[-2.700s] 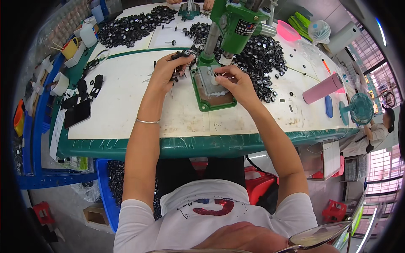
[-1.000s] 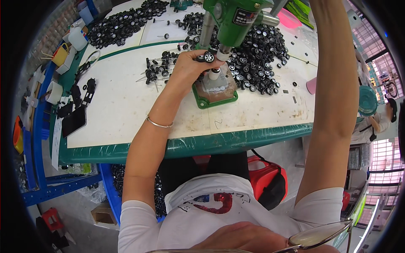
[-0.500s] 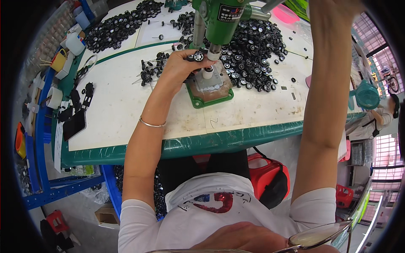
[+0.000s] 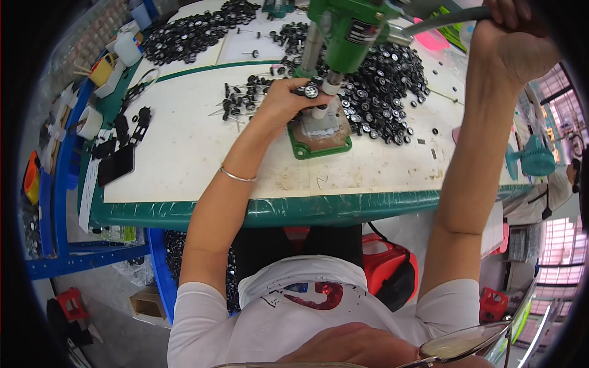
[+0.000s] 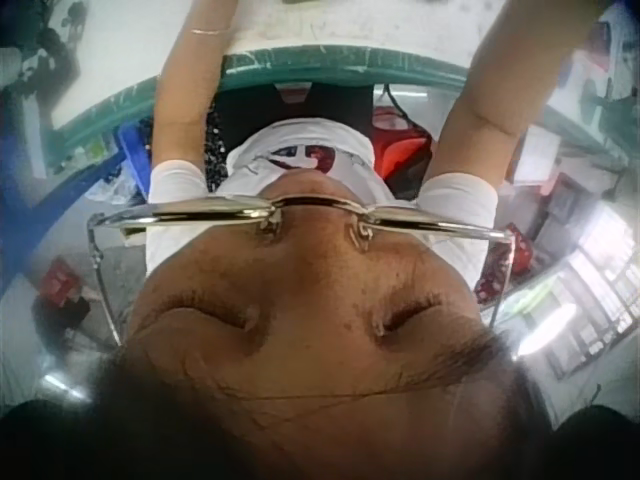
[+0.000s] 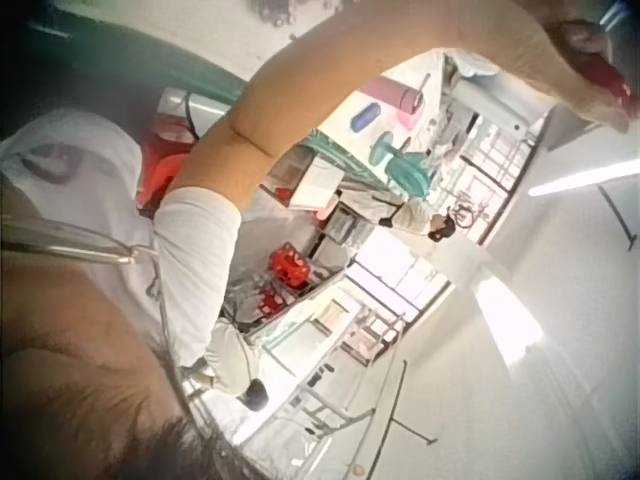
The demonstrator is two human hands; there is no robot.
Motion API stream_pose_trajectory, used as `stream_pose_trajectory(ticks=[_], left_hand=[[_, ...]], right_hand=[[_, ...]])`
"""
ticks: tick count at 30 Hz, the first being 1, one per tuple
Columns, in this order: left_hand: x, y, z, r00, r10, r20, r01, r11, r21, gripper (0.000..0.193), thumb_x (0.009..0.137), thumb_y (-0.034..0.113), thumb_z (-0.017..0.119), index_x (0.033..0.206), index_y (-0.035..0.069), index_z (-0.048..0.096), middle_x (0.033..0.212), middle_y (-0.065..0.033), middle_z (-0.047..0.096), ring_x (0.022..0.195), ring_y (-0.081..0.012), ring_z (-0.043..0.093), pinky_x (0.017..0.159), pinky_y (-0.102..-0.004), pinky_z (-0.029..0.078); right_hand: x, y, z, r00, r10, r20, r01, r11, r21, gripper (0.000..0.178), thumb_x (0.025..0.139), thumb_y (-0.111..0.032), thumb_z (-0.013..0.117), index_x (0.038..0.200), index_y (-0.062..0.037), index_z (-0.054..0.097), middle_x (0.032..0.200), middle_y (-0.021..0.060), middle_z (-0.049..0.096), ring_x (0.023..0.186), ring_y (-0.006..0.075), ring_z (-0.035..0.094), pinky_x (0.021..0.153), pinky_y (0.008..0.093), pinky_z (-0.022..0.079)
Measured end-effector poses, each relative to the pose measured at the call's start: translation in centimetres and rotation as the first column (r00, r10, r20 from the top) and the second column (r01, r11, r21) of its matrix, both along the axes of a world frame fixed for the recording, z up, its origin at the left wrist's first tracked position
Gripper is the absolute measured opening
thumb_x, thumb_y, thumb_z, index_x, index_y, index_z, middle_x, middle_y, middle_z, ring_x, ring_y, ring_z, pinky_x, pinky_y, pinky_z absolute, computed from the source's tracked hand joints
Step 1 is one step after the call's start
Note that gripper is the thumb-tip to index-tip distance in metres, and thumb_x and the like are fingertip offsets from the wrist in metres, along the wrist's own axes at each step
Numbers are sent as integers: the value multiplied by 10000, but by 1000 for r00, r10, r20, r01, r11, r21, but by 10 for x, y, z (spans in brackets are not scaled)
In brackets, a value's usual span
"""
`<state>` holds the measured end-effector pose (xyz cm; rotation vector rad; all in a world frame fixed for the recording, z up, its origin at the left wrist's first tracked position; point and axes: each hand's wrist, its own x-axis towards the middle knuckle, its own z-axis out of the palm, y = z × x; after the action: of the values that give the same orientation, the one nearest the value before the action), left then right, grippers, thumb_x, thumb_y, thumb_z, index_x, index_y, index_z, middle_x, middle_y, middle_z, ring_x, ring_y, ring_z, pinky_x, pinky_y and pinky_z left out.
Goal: The person sits at a workbench and uses a green manual press machine to assemble small metal components. They repeatedly pick up a small metal piece and a washer, place them into the press, and pull the lever to secure them together. The finished parts are placed into a pile on the table.
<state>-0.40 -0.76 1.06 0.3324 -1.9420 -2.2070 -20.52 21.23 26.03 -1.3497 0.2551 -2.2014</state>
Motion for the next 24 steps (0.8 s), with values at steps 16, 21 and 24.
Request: stream_pose_trajectory(ticks=[16,21,24], left_hand=[[3,-46,-9,977,114,-178,-3,849,528,174,823,150,711,871,14,614,891,-103,669,801,-139,661,461,-169,445],[26,-43,-1,977,108,-182,-1,863,505,172,862,158,675,921,16,598,760,-47,598,715,-137,631,400,-159,431],[86,-50,2,996,-39,-78,55,975,217,252,784,164,737,957,16,627,784,-49,640,718,-110,639,443,-192,415]], right_hand=[[-45,-129,-17,607,-653,-453,794,493,355,288,946,-352,517,1043,-91,589,735,-18,488,576,70,402,515,212,335],[-30,-72,-78,243,-640,-729,966,90,243,286,952,-321,501,1088,-85,588,805,4,544,654,85,464,584,224,389],[13,-36,-116,291,-429,-856,943,-25,333,348,951,-286,501,1199,-63,601,815,-1,563,732,84,516,672,217,440]])
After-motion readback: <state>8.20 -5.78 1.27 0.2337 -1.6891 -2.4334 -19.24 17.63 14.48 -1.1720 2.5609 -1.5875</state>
